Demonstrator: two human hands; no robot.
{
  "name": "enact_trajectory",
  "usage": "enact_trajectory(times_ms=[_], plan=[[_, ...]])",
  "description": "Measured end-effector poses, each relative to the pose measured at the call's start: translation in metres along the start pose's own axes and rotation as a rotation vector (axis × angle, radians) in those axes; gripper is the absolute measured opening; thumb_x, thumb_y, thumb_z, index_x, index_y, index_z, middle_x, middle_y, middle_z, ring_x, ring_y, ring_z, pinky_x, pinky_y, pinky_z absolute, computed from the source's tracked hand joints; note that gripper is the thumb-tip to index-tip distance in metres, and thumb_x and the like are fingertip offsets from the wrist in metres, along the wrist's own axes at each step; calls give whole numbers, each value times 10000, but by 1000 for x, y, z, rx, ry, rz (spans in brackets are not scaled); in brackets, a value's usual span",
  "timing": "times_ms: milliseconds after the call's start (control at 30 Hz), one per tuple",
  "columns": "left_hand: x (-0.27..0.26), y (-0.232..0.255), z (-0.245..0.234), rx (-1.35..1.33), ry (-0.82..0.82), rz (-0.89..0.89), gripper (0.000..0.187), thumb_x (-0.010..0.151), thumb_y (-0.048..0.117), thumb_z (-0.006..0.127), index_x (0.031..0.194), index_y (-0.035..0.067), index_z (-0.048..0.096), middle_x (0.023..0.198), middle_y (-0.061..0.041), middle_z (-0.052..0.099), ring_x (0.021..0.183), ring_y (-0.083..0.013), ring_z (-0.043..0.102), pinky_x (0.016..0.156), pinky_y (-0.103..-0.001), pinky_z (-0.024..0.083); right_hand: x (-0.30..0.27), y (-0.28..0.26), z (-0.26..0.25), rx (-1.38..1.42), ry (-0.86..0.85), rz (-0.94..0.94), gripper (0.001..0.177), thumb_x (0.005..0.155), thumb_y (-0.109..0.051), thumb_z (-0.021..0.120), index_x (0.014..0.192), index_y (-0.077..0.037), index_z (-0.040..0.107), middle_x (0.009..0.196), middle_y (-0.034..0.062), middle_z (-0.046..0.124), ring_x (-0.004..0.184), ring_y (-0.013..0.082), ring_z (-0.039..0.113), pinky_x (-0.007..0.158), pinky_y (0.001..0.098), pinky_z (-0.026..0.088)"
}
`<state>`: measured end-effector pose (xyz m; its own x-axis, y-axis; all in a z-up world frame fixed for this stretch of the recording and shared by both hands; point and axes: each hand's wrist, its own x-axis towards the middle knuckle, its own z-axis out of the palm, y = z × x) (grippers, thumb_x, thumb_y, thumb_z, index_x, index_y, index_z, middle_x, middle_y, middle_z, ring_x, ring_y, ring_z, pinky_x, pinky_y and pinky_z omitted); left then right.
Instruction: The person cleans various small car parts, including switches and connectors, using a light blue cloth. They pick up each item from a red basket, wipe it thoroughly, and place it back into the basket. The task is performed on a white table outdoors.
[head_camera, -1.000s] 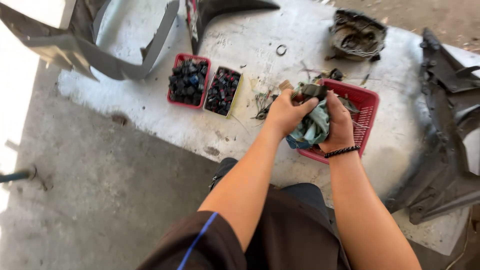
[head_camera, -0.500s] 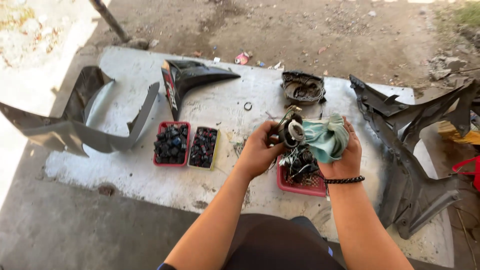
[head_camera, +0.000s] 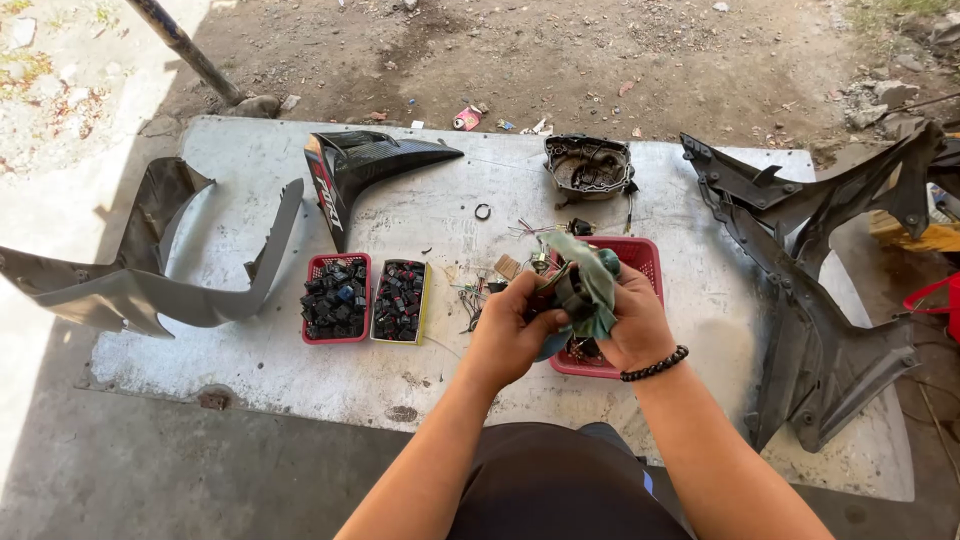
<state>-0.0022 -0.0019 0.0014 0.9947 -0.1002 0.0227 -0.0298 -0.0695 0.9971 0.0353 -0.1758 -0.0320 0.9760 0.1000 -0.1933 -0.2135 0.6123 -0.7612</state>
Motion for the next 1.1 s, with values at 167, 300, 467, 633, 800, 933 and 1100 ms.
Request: enact_trajectory(times_ms=[167,300,467,633,800,933,1100], plan=[[2,11,5,-168,-16,30,144,907,33,735,1028,71,665,750,-68,700,699,-119,642,695,-299,559,-4,-8,19,114,-11,-9,290,1070,-228,570,1071,40,679,838,162,666,714,201,631,708,296,533],[8,6,0,-347,-25,67,168,944,-18,682,1093,38,630,884,-59,698,772,-123,656,773,-306,586,-8,-16,33,143,-39,12,308,1064,-240,557,1045,42,677,834,163,668,739,234,640,753,348,547],[5,6,-3,-309,-21,58,198,951,-11,681,1140,-9,622,903,-110,693,784,-158,660,760,-328,600,1,-19,38,23,-54,-13,234,1013,-185,651,925,31,681,802,161,700,680,217,656,711,337,573],[-2,3,-1,-319,-47,12,206,950,-16,678,1146,-1,614,865,-96,684,775,-150,663,756,-322,597,-1,-21,43,3,51,-61,254,1008,-146,674,831,36,686,721,177,675,641,185,658,664,288,560],[4,-3,-12,-419,3,24,153,976,6,657,1122,5,611,861,-115,707,752,-149,667,752,-316,591,-14,-27,55,140,-17,72,277,1006,-163,650,889,84,699,673,182,639,577,204,631,625,267,547],[2,-5,-12,-351,6,20,163,983,12,657,1138,11,608,845,-115,701,734,-143,661,732,-308,585,-11,-20,45,175,-42,82,277,1029,-135,646,875,93,677,643,193,627,537,219,626,603,290,574],[6,-2,1,-353,-45,-25,206,945,-3,694,1129,-18,601,837,-115,690,706,-147,666,704,-295,585,10,0,27,88,132,-40,303,1032,-176,653,851,65,671,661,144,626,535,129,579,559,212,514]])
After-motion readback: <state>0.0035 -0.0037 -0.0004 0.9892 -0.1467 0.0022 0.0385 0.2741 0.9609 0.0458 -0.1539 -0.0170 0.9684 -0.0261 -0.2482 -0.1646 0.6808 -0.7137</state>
